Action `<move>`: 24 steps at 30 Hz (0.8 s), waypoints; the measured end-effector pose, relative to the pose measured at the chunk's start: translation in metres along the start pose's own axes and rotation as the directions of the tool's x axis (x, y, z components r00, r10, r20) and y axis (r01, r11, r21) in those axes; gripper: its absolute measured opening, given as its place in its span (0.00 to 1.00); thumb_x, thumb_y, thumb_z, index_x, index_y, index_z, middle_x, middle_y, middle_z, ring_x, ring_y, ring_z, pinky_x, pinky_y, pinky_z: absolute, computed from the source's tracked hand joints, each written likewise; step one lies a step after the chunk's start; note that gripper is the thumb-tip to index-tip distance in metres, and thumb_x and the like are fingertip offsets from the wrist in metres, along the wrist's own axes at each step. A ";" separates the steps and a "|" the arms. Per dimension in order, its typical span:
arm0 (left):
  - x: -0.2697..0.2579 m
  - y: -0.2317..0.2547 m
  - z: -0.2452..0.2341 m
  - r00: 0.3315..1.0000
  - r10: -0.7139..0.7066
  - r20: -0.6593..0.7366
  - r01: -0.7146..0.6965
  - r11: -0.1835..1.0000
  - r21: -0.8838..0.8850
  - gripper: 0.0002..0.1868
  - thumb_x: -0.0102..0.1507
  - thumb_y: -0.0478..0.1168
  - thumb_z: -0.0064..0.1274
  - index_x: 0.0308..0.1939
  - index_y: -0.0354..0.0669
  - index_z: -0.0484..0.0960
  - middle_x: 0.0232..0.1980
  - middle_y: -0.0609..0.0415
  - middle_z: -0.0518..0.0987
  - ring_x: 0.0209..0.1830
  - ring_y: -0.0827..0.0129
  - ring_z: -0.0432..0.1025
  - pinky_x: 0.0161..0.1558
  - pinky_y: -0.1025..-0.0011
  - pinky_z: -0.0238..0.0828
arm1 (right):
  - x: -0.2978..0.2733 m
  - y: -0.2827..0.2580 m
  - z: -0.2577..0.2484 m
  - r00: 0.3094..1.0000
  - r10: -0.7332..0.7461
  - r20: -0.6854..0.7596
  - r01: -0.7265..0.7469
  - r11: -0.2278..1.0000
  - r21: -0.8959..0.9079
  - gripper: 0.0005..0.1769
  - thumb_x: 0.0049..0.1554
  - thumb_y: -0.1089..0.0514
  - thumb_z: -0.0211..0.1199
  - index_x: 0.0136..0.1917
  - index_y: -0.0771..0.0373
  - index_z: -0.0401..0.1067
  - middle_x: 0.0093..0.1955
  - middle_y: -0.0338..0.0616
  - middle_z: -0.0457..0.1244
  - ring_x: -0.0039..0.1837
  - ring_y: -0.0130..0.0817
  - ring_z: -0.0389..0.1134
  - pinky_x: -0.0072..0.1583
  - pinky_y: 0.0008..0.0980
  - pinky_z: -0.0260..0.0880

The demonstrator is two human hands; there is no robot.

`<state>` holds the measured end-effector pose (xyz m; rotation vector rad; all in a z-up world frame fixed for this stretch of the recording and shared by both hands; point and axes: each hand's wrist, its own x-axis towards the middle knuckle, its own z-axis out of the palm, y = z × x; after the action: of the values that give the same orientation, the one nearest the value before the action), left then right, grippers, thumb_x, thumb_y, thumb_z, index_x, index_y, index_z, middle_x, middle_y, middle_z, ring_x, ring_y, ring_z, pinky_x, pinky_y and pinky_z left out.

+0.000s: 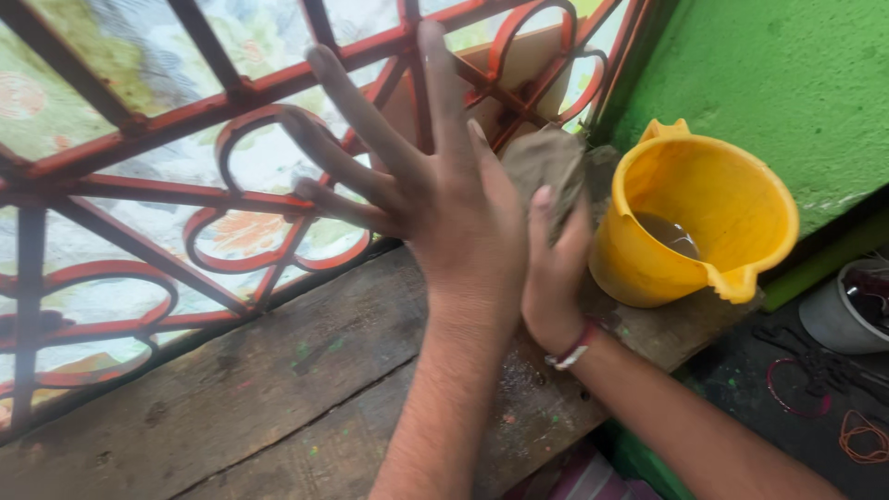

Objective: The person wipes a red metal window grille with a cloth, repeatedly dipping the cloth into a yellow bucket of water to keep it wet. The person cleans the vertical bars and decorative sections of the grille.

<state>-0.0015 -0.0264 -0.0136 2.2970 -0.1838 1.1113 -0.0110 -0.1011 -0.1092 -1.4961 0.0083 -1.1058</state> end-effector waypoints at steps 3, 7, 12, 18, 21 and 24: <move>0.000 -0.002 0.001 0.998 -0.042 0.038 0.042 0.999 0.006 0.36 0.70 0.35 0.54 0.80 0.65 0.60 0.84 0.39 0.36 0.85 0.34 0.25 0.76 0.23 0.10 | -0.009 0.014 -0.006 0.994 -0.041 0.103 0.051 0.994 -0.095 0.23 0.74 0.56 0.49 0.75 0.73 0.59 0.69 0.53 0.64 0.71 0.35 0.66 0.71 0.35 0.65; 0.001 0.002 -0.004 0.998 -0.031 0.053 0.029 0.998 0.052 0.36 0.71 0.37 0.54 0.80 0.61 0.59 0.84 0.40 0.40 0.87 0.41 0.30 0.80 0.29 0.14 | -0.006 0.022 -0.008 0.997 -0.040 0.061 0.048 0.991 -0.127 0.21 0.73 0.57 0.49 0.73 0.73 0.62 0.66 0.56 0.67 0.68 0.38 0.69 0.69 0.35 0.68; -0.010 0.004 -0.005 0.995 0.095 0.040 -0.097 0.994 0.052 0.34 0.72 0.37 0.54 0.80 0.58 0.58 0.84 0.41 0.44 0.87 0.47 0.35 0.81 0.38 0.14 | -0.001 0.028 -0.013 0.998 -0.068 0.005 0.069 0.988 -0.140 0.21 0.73 0.58 0.49 0.73 0.73 0.62 0.67 0.57 0.67 0.68 0.44 0.71 0.68 0.37 0.69; -0.004 -0.003 -0.023 0.989 0.137 0.061 -0.140 0.989 0.037 0.34 0.72 0.40 0.56 0.80 0.55 0.59 0.84 0.39 0.43 0.86 0.43 0.32 0.79 0.40 0.12 | 0.002 0.028 -0.016 0.996 -0.070 0.059 0.077 0.989 -0.130 0.22 0.72 0.58 0.48 0.74 0.73 0.61 0.67 0.60 0.67 0.70 0.47 0.70 0.69 0.38 0.69; 0.009 -0.012 -0.038 0.970 0.226 0.092 -0.237 0.963 0.126 0.33 0.75 0.42 0.56 0.81 0.53 0.58 0.83 0.37 0.42 0.85 0.41 0.33 0.80 0.38 0.17 | 0.001 0.029 -0.016 0.990 -0.123 0.075 0.133 0.980 -0.145 0.23 0.72 0.59 0.49 0.76 0.74 0.59 0.70 0.63 0.65 0.72 0.51 0.68 0.70 0.41 0.68; 0.039 -0.026 -0.046 0.907 0.420 0.016 -0.411 0.877 0.249 0.35 0.73 0.46 0.55 0.81 0.57 0.58 0.81 0.37 0.45 0.82 0.41 0.35 0.79 0.37 0.24 | 0.001 0.027 -0.016 0.987 -0.128 0.099 0.143 0.975 -0.170 0.23 0.72 0.59 0.50 0.76 0.75 0.59 0.70 0.63 0.64 0.73 0.52 0.68 0.70 0.41 0.68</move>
<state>0.0022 0.0251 0.0267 2.5247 -0.5782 1.4617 -0.0048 -0.1221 -0.1322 -1.7242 -0.0584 -1.1721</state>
